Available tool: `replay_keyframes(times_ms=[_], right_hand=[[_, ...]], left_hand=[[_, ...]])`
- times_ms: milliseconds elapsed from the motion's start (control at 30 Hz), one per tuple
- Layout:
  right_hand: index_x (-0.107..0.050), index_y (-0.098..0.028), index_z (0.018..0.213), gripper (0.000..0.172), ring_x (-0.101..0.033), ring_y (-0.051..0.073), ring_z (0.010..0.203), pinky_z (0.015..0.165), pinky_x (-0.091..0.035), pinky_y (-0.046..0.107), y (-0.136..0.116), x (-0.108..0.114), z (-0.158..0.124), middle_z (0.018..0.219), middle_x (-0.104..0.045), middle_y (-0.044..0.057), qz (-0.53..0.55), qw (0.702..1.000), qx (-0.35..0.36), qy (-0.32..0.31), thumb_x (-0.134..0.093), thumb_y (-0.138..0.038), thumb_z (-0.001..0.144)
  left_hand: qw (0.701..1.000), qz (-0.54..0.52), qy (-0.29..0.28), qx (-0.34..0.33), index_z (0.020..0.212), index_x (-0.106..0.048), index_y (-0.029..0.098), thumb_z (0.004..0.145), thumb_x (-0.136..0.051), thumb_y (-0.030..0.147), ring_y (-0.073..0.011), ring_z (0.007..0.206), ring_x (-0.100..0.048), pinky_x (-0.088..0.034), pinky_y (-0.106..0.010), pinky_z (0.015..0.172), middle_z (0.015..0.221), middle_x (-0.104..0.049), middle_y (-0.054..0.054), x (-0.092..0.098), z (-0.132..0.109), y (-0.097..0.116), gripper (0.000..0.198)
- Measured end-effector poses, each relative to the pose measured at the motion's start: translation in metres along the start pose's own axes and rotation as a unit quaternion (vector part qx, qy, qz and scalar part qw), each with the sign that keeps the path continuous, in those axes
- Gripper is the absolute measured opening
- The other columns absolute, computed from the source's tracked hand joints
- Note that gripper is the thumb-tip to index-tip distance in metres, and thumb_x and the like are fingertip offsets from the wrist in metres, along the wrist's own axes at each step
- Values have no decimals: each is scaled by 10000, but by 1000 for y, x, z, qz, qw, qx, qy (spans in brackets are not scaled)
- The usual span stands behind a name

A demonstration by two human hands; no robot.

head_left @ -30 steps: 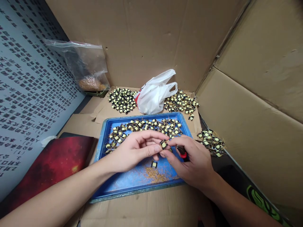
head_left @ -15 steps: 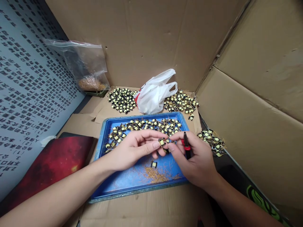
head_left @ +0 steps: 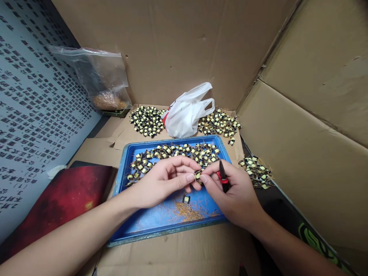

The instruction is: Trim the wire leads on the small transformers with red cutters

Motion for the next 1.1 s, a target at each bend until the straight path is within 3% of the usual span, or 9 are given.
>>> replay_keyframes(times_ms=[167,333,567,733,1000,1100], right_hand=[[-669,-202,811,120,-473,78,492,509,-401,212,1,1,-1,575,-539,-81,-62,997,30,29,-660,-174,928],[-650,-202,816,122,-416,77,472,494,-379,225,0,0,-1,595,-554,-74,-91,993,73,31,-652,-170,934],[-634,-215,838,132,-543,106,568,568,-455,230,-1,4,-1,664,-631,-48,-91,994,57,34,-616,-149,951],[-587,-221,832,161,-550,102,568,552,-448,222,1,4,-1,663,-617,-56,-67,997,39,22,-585,-171,985],[-601,-223,842,133,-647,137,650,579,-476,248,4,3,-3,750,-721,-8,-64,998,19,13,-597,-170,963],[-604,-225,836,131,-638,140,628,565,-469,253,4,3,-3,712,-696,-12,-69,997,17,13,-604,-173,956]], left_hand=[[1000,-12,17,2,1248,-668,148,948,-792,165,-131,914,-748,-604,-232,820,1003,-776,-66,-1,1,-2,325],[1000,-3,21,12,1210,-694,125,981,-767,262,-151,895,-752,-609,-245,786,964,-788,-86,0,2,0,277],[999,20,26,27,1200,-730,116,1005,-733,294,-140,835,-734,-606,-257,788,953,-790,-88,1,1,0,264],[999,4,20,30,1208,-750,113,1012,-721,273,-131,774,-733,-599,-262,771,954,-800,-93,1,2,2,255],[998,-56,-9,41,1351,-729,102,1000,-686,298,-200,868,-772,-609,-326,850,1036,-806,-152,4,-1,-3,404],[996,-77,-22,35,1363,-723,94,987,-688,311,-216,906,-770,-607,-339,874,1064,-801,-167,5,-2,-4,436]])
Point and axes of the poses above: each hand's wrist, its own z-axis towards the middle knuckle, its own x-axis out of the back of the hand, y = z × x, the point moved 2 cm from there along z, towards the middle knuckle
